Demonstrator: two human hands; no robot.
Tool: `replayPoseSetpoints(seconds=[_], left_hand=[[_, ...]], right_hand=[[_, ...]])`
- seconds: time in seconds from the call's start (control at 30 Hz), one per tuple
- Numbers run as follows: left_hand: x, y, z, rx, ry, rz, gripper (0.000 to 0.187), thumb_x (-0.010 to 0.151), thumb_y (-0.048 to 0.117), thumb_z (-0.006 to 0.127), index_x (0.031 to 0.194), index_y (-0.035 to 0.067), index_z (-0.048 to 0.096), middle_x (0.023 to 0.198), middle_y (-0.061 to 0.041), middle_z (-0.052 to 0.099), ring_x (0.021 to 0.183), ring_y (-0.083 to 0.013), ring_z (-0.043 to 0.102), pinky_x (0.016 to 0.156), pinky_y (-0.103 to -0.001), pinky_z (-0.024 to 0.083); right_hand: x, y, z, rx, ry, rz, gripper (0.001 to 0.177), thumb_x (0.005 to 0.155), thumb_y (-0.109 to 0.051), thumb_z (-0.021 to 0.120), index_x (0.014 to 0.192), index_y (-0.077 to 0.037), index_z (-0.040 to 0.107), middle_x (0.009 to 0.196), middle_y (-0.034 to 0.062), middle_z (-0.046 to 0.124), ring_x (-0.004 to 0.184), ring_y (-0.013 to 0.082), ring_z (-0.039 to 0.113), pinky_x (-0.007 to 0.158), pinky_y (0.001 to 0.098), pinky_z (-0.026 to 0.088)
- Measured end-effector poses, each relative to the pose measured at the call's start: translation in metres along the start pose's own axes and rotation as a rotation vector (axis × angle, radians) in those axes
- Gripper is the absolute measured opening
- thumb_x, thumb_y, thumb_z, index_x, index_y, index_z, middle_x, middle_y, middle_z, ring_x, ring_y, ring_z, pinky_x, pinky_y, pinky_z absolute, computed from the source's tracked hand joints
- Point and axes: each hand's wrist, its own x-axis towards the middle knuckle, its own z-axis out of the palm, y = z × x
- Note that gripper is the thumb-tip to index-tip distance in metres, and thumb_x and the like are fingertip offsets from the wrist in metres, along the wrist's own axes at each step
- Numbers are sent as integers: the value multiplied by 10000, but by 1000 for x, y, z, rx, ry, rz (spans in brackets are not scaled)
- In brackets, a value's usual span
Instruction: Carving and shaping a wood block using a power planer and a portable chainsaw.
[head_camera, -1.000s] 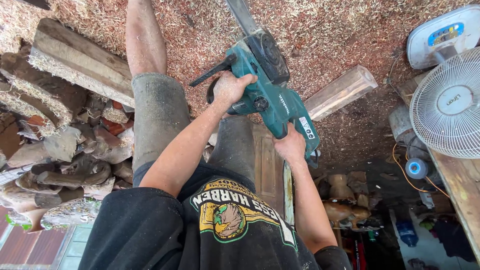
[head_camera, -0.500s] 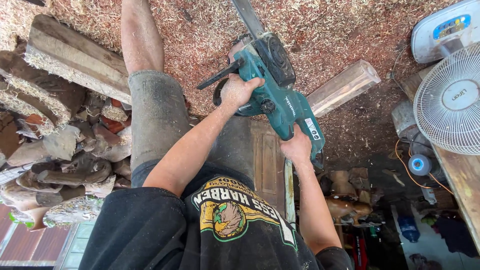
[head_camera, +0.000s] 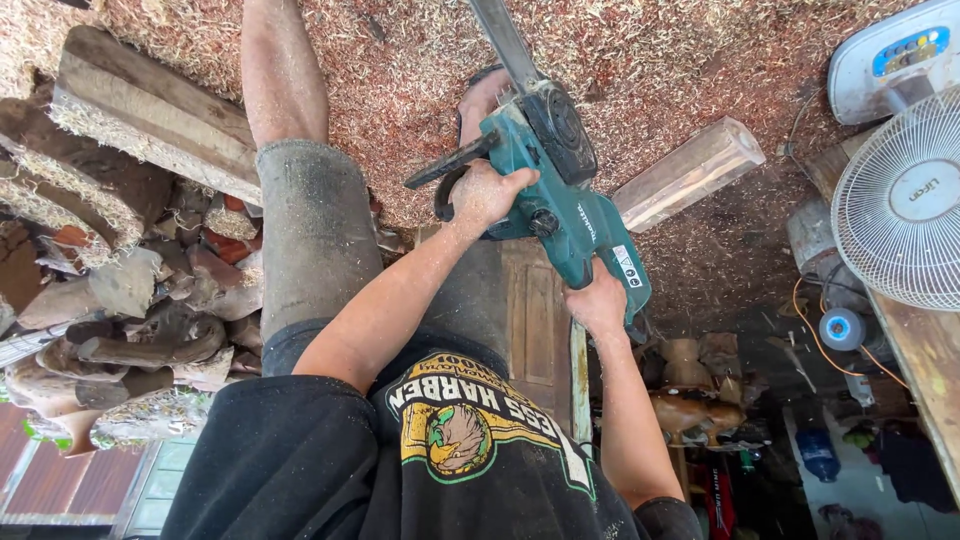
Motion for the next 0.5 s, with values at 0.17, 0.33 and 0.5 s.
replayPoseSetpoints(seconds=[0.17, 0.33, 0.5], left_hand=[[-6, 3, 2, 37, -30, -41, 1097, 654, 754, 688, 1258, -158, 600, 1245, -321, 670, 1209, -397, 653, 1040, -423, 495], [-6, 3, 5, -39, -18, 13, 1128, 615, 729, 698, 1317, -140, 545, 1217, -293, 686, 1178, -392, 659, 1008, -431, 489], [-2, 2, 12, 28, -53, -41, 1166, 634, 752, 694, 1314, -180, 524, 1196, -305, 695, 1167, -385, 680, 1001, -423, 514]], right_hand=[[-2, 6, 4, 5, 9, -5, 474, 768, -274, 716, 1196, -101, 614, 983, 278, 723, 974, 493, 674, 864, 568, 519], [0, 12, 7, 6, 15, 24, 404, 812, -310, 712, 1138, -85, 631, 981, 292, 719, 982, 500, 672, 876, 568, 518], [-1, 13, 5, 1, 20, 26, 400, 797, -295, 724, 1121, -80, 635, 980, 293, 717, 980, 504, 668, 874, 570, 514]])
